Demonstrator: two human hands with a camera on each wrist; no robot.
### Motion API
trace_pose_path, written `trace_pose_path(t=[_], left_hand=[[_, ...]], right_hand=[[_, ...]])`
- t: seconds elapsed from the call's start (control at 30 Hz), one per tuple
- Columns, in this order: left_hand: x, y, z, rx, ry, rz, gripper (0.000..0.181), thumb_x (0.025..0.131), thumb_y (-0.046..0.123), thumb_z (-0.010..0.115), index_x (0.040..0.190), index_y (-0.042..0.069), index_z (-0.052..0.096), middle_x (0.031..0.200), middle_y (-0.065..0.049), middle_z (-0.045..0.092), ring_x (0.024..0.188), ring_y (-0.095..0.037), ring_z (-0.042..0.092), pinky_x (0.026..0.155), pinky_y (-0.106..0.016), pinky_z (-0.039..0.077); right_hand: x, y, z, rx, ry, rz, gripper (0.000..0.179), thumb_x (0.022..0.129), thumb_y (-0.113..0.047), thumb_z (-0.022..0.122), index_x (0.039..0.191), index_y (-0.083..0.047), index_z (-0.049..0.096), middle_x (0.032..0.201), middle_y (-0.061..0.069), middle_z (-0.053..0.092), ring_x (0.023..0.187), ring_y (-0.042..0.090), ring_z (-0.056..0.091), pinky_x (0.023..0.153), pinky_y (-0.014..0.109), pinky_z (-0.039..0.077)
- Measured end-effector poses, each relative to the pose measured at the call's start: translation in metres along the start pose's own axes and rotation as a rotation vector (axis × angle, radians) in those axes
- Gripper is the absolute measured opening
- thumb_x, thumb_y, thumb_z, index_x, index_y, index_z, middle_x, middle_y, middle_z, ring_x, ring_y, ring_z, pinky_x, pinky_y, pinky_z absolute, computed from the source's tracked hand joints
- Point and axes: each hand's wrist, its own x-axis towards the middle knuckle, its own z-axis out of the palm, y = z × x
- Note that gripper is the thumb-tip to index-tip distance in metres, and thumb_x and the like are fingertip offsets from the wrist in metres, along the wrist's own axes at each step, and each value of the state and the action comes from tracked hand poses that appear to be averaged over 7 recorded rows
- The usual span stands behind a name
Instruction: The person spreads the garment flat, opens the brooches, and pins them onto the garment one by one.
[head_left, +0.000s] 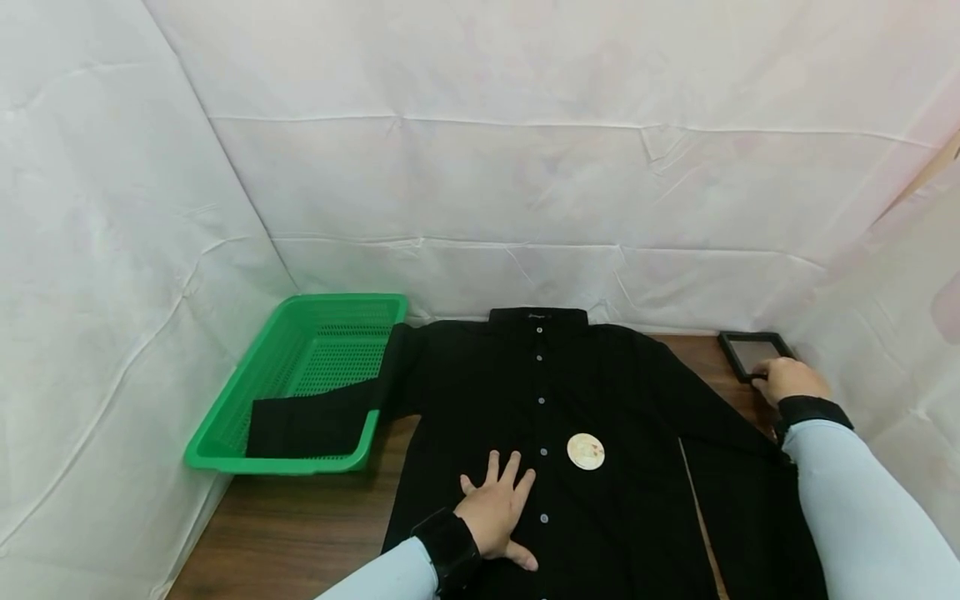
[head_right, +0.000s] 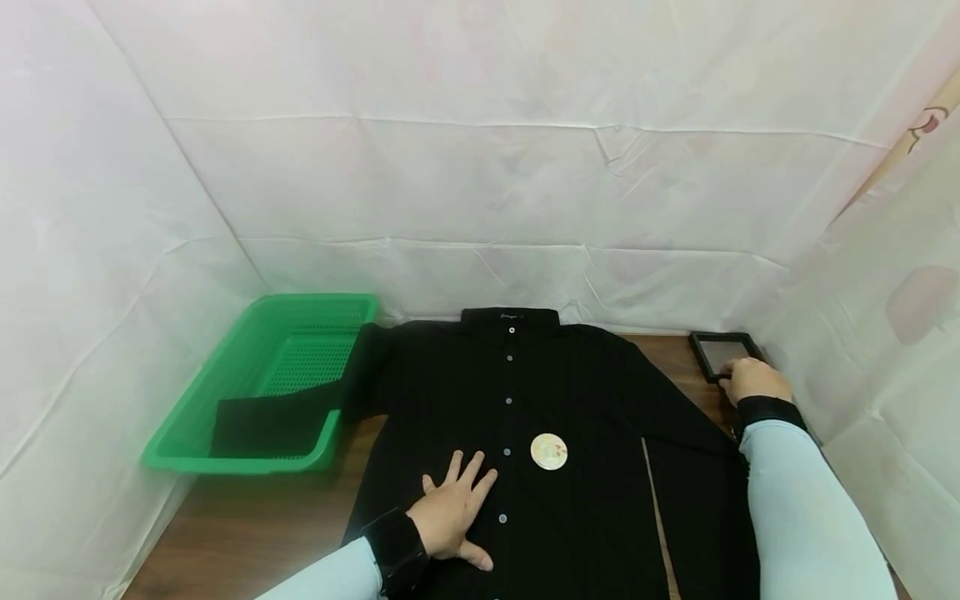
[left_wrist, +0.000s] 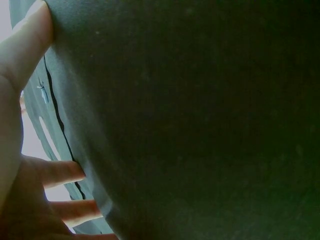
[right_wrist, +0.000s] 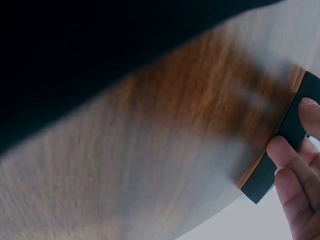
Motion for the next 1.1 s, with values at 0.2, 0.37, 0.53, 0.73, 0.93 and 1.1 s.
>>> trace_pose_path(t=[0.2,0.37,0.53,0.73,0.93,1.1], left_hand=[[-0.003,0.002,-0.002,-0.001,0.009,0.009,0.119,0.054,0.077,0.071,0.149,0.015,0.035,0.156,-0.017,0.021,0.137,-0.049,0.023,0.078,-0.075,0.039],[-0.003,0.002,-0.003,-0.005,0.013,0.006,0.120,0.053,0.077,0.071,0.148,0.015,0.035,0.156,-0.017,0.022,0.137,-0.049,0.024,0.078,-0.075,0.039],[-0.003,0.000,-0.001,-0.006,0.012,0.006,0.120,0.053,0.078,0.070,0.149,0.015,0.035,0.156,-0.017,0.021,0.137,-0.049,0.023,0.078,-0.076,0.039],[-0.002,-0.002,0.000,-0.006,0.024,0.009,0.120,0.052,0.078,0.070,0.149,0.015,0.035,0.156,-0.018,0.021,0.137,-0.049,0.023,0.078,-0.076,0.039],[-0.004,-0.001,-0.002,-0.015,0.034,0.016,0.119,0.053,0.076,0.071,0.149,0.014,0.036,0.156,-0.018,0.022,0.137,-0.049,0.024,0.079,-0.075,0.039],[-0.004,-0.001,-0.002,-0.039,0.023,0.009,0.118,0.054,0.075,0.072,0.149,0.014,0.036,0.156,-0.018,0.022,0.138,-0.049,0.023,0.081,-0.076,0.038]], right_hand=[[-0.004,-0.002,-0.004,-0.009,-0.014,0.020,0.029,0.083,-0.013,0.072,0.105,0.007,0.068,0.101,0.032,0.064,0.089,0.052,0.058,0.070,0.060,0.047],[-0.009,-0.005,-0.010,0.007,0.011,0.034,0.037,0.085,-0.011,0.067,0.116,0.009,0.060,0.113,0.035,0.057,0.097,0.053,0.053,0.076,0.063,0.044],[-0.015,-0.018,-0.019,0.049,0.092,0.025,0.036,0.089,-0.010,0.060,0.121,0.006,0.056,0.113,0.034,0.054,0.095,0.049,0.053,0.072,0.061,0.043],[-0.019,-0.046,-0.023,0.111,0.188,-0.062,0.034,0.091,-0.013,0.063,0.120,0.005,0.059,0.105,0.031,0.061,0.086,0.045,0.059,0.065,0.056,0.046],[-0.027,-0.087,-0.023,0.182,0.204,-0.160,0.033,0.091,-0.013,0.065,0.120,0.003,0.061,0.103,0.026,0.063,0.086,0.040,0.062,0.067,0.054,0.049],[-0.035,-0.122,-0.025,0.217,0.175,-0.271,0.035,0.093,-0.019,0.065,0.122,0.001,0.060,0.108,0.022,0.064,0.089,0.036,0.064,0.072,0.051,0.050]])
